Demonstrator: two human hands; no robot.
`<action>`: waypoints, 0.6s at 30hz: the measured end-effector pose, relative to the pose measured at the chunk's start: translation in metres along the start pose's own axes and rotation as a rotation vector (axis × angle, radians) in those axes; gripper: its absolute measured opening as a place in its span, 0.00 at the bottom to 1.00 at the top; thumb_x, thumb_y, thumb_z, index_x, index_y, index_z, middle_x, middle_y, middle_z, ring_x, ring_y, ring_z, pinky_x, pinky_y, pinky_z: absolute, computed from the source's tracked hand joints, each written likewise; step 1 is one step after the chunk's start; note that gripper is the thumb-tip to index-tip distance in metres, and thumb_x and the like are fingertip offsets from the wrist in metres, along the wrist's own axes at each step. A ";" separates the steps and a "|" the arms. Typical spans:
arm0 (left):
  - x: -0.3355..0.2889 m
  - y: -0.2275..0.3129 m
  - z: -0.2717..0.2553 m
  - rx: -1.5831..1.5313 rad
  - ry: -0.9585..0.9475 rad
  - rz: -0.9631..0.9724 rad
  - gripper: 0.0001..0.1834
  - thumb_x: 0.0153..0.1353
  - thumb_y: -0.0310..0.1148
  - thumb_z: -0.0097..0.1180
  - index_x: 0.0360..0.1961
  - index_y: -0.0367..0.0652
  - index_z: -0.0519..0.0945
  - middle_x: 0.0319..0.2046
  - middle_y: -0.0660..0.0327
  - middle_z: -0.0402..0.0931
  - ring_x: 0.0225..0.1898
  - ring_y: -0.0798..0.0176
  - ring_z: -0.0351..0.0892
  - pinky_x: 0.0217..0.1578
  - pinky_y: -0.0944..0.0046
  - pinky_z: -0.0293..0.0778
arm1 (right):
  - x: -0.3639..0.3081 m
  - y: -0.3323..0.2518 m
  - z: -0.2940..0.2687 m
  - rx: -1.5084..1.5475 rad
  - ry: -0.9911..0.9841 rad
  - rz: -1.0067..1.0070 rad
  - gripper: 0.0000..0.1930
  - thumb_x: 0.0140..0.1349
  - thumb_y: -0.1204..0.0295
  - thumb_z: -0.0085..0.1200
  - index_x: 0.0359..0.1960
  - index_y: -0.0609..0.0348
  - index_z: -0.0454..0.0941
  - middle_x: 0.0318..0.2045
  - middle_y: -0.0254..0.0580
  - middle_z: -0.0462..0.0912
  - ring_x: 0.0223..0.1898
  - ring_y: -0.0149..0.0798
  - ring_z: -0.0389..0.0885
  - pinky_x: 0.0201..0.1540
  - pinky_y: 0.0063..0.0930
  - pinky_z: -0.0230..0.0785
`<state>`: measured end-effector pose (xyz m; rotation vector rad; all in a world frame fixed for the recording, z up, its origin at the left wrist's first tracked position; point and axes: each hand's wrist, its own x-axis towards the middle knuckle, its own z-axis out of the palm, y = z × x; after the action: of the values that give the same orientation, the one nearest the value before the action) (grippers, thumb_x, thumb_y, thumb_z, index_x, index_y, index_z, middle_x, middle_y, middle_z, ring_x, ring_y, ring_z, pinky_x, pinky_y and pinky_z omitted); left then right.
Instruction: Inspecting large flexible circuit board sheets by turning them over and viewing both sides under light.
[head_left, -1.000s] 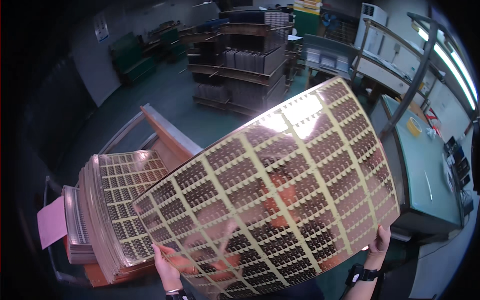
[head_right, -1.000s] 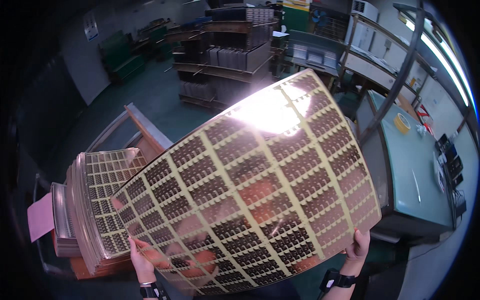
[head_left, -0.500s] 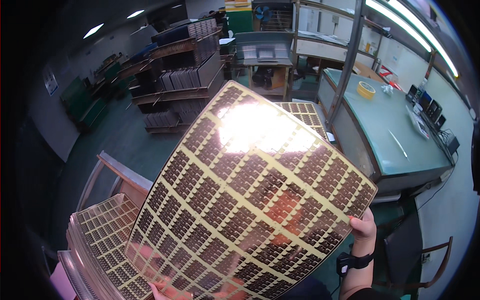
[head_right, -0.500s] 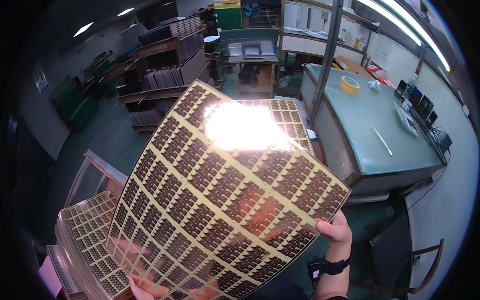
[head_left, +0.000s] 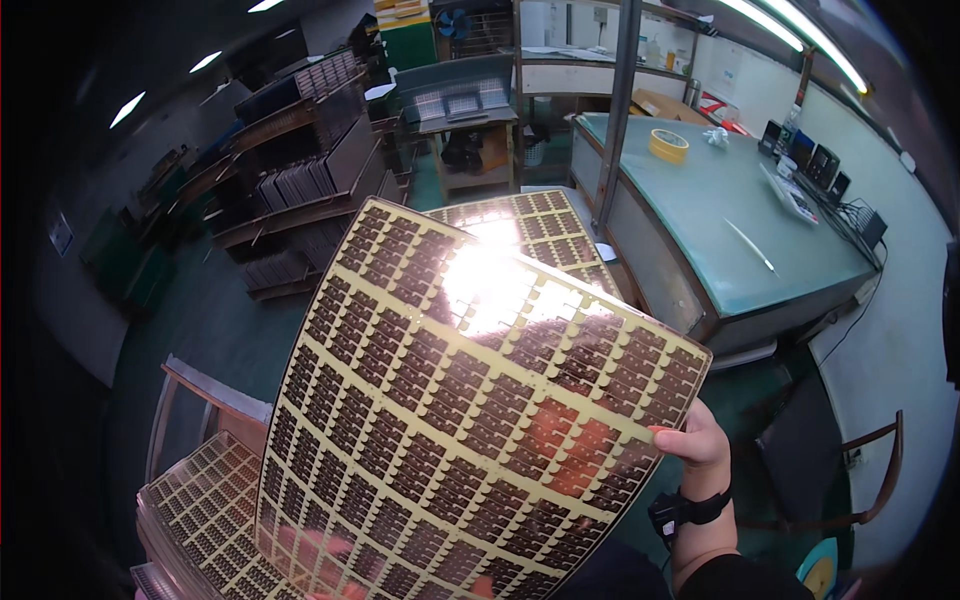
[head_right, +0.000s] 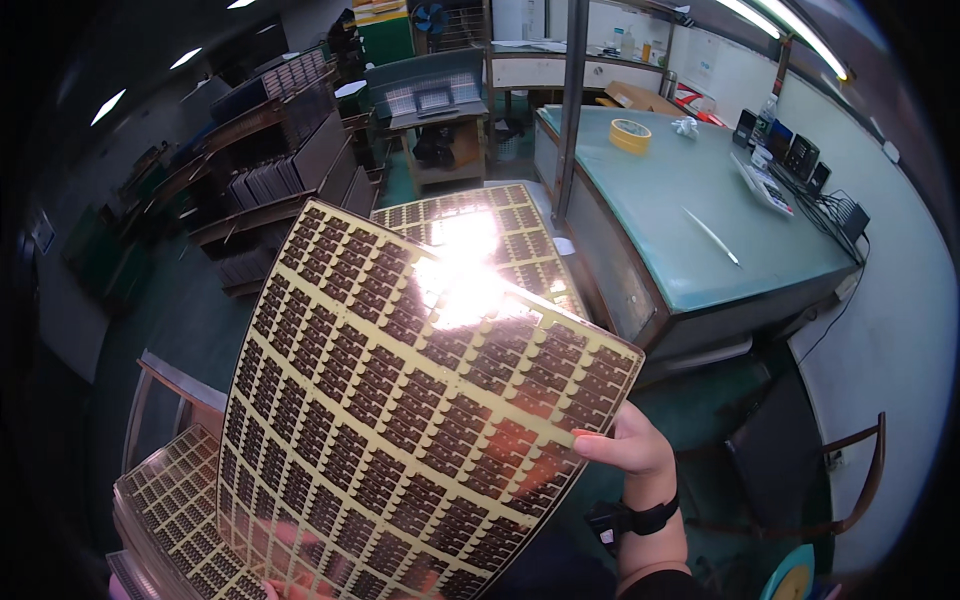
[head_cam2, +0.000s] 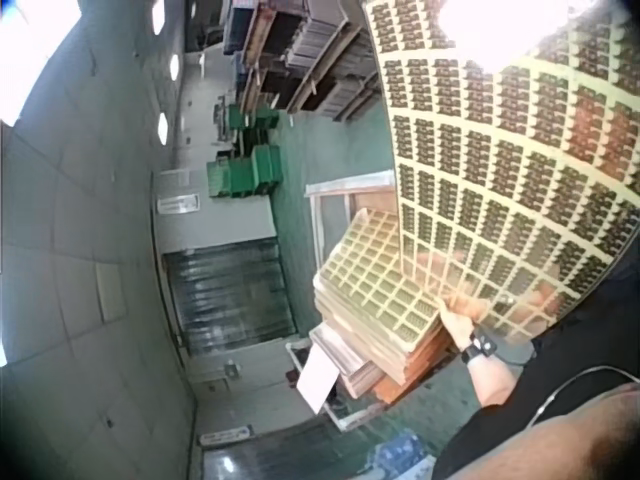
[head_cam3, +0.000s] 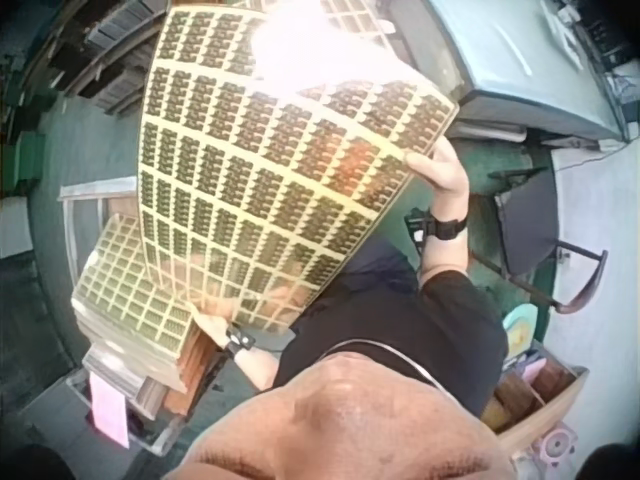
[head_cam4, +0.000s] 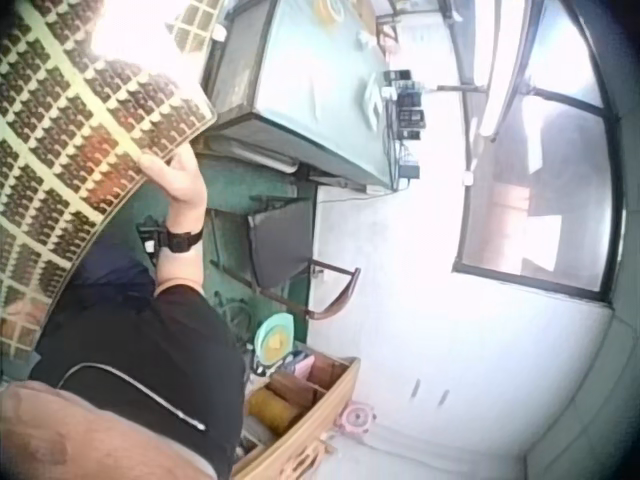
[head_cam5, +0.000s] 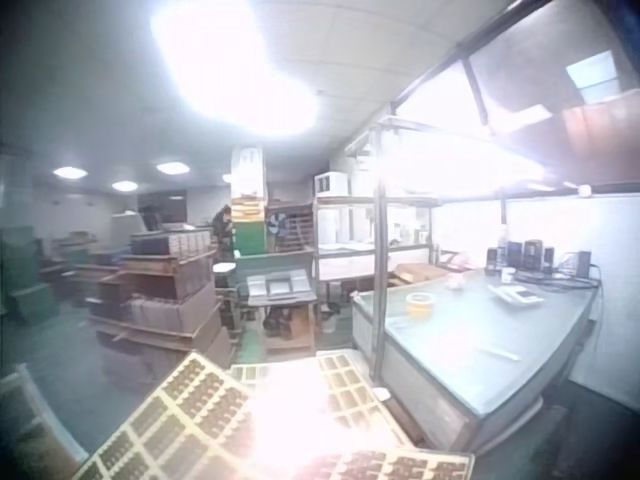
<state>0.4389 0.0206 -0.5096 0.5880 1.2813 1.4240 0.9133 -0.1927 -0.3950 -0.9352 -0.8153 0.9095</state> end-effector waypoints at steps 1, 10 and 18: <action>0.002 0.000 0.003 0.003 -0.005 0.009 0.23 0.61 0.46 0.44 0.47 0.37 0.69 0.41 0.58 0.70 0.43 0.62 0.69 0.47 0.62 0.65 | 0.000 0.000 0.000 0.002 -0.015 0.010 0.33 0.48 0.75 0.55 0.56 0.72 0.57 0.53 0.47 0.68 0.54 0.36 0.65 0.57 0.29 0.55; 0.009 0.003 0.019 0.011 -0.031 0.088 0.21 0.61 0.45 0.46 0.45 0.38 0.70 0.39 0.61 0.70 0.42 0.65 0.69 0.46 0.64 0.66 | 0.000 -0.004 0.007 -0.014 0.060 0.048 0.35 0.45 0.75 0.57 0.56 0.73 0.56 0.53 0.49 0.68 0.54 0.39 0.66 0.56 0.32 0.56; 0.001 0.024 -0.012 -0.021 0.059 0.234 0.19 0.62 0.43 0.47 0.44 0.39 0.70 0.38 0.63 0.71 0.40 0.67 0.70 0.44 0.66 0.67 | 0.041 -0.005 -0.031 0.368 0.113 0.033 0.28 0.66 0.57 0.34 0.55 0.75 0.59 0.49 0.55 0.71 0.49 0.40 0.73 0.51 0.31 0.67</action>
<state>0.4188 0.0210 -0.4912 0.7038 1.2739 1.6555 0.9581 -0.1666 -0.3944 -0.6716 -0.5138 0.9857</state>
